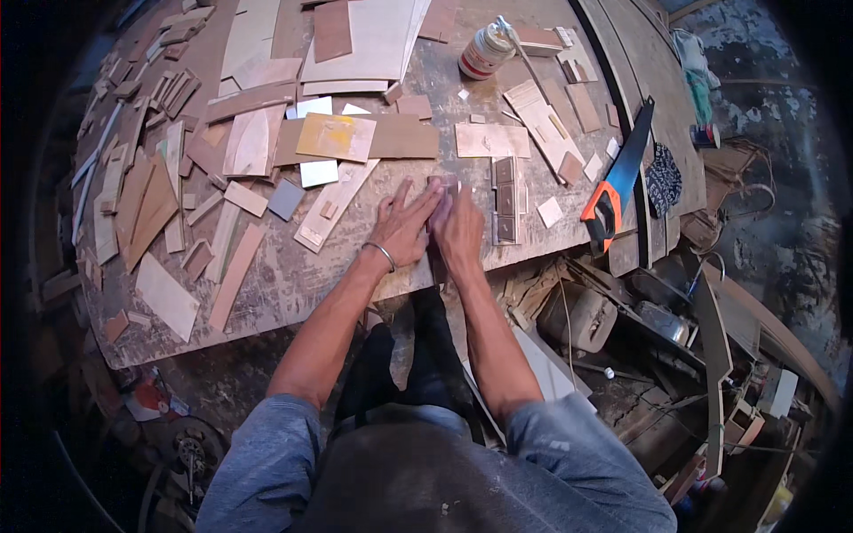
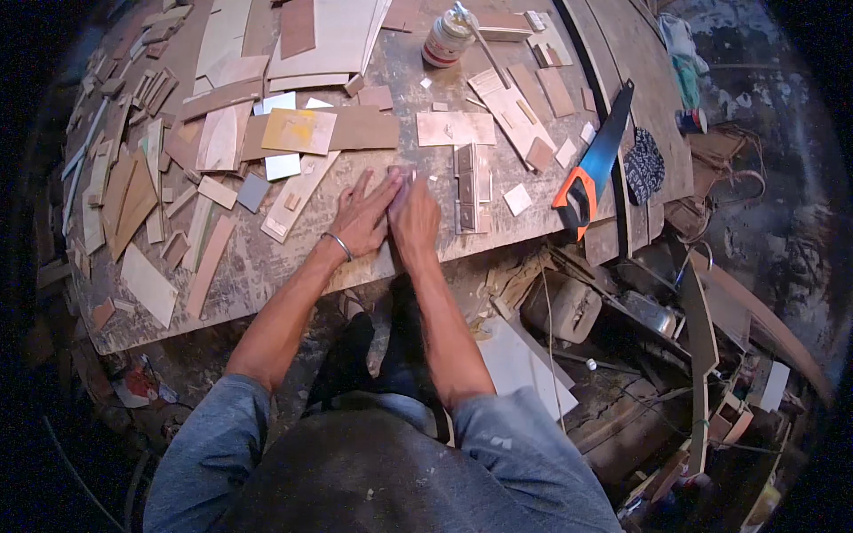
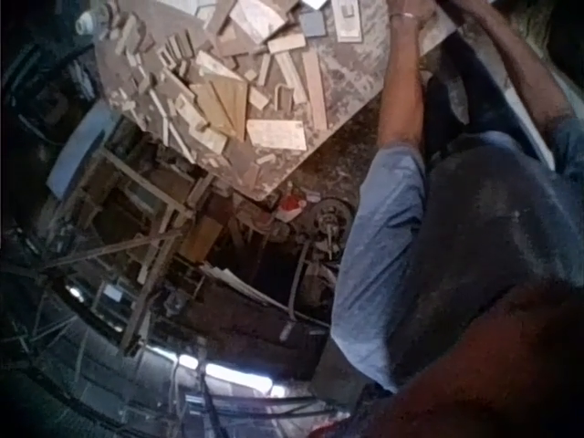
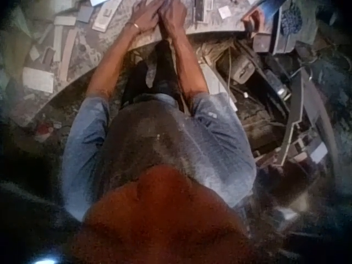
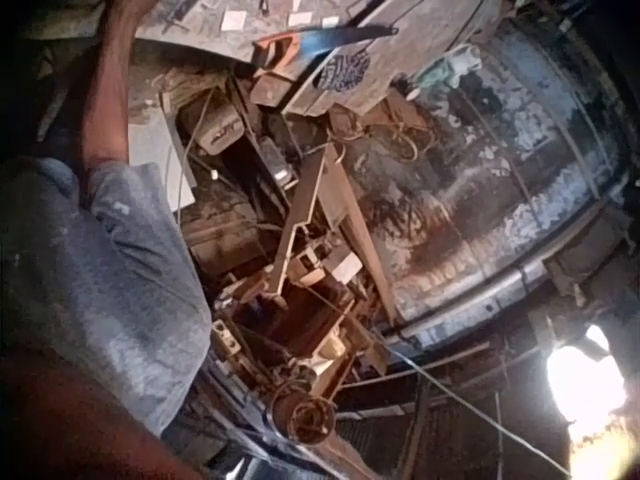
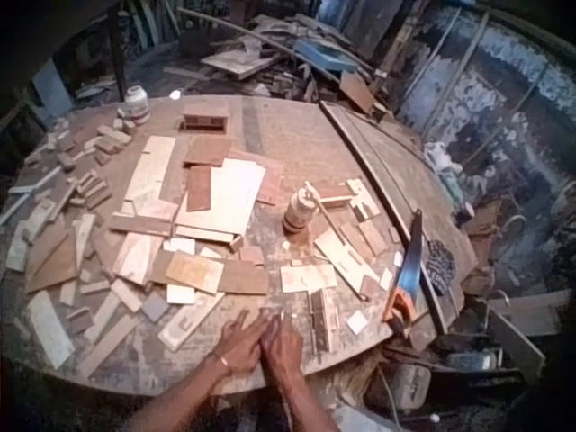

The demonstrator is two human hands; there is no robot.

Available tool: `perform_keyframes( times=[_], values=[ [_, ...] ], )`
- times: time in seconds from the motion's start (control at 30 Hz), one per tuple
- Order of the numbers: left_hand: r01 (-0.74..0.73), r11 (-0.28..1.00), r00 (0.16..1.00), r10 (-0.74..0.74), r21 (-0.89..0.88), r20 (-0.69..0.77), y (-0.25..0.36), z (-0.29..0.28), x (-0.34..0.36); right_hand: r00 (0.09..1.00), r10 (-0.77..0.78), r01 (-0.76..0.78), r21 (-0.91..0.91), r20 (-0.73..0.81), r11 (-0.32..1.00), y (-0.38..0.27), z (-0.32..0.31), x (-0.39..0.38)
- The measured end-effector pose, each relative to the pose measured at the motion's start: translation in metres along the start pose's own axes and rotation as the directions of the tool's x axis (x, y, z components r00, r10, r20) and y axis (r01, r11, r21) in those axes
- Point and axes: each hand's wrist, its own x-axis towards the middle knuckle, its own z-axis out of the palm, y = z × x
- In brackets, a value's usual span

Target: The person cuts a small wood scrap with a hand saw, then sands it with sandpaper, and finally glues it to a larger wooden assembly using a glue bottle.

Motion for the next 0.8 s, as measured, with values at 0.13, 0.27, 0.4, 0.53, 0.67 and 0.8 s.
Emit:
perform_keyframes(
  times=[0.13, 0.27, 0.4, 0.53, 0.67, 0.8],
  values=[
    [0.019, 0.994, 1.0, -0.02, -0.105, -0.014, -0.006, 0.003, -0.01, 0.989, 0.079, -0.087, 0.059, 0.128, 0.994, -0.011, 0.0, -0.013],
    [0.019, 0.999, 1.0, -0.018, -0.046, 0.024, 0.007, 0.001, 0.003, 0.991, 0.098, -0.1, 0.017, 0.089, 0.995, 0.011, 0.003, 0.009],
    [0.017, 0.993, 1.0, -0.016, -0.114, 0.017, 0.004, 0.0, -0.005, 1.0, -0.007, 0.008, 0.132, -0.01, 0.991, 0.0, -0.004, -0.022],
    [-0.002, 0.996, 1.0, 0.0, -0.084, -0.026, 0.003, 0.003, -0.001, 0.991, 0.095, -0.095, 0.002, 0.096, 0.995, 0.0, -0.002, 0.006],
    [0.014, 1.0, 1.0, -0.014, -0.024, -0.002, -0.001, 0.0, 0.001, 0.999, 0.051, -0.05, 0.102, 0.001, 0.993, -0.004, 0.002, -0.01],
    [0.015, 1.0, 1.0, -0.015, -0.005, 0.009, -0.003, 0.002, -0.01, 0.995, 0.047, -0.052, 0.058, 0.091, 0.997, -0.008, 0.001, -0.009]
  ],
)
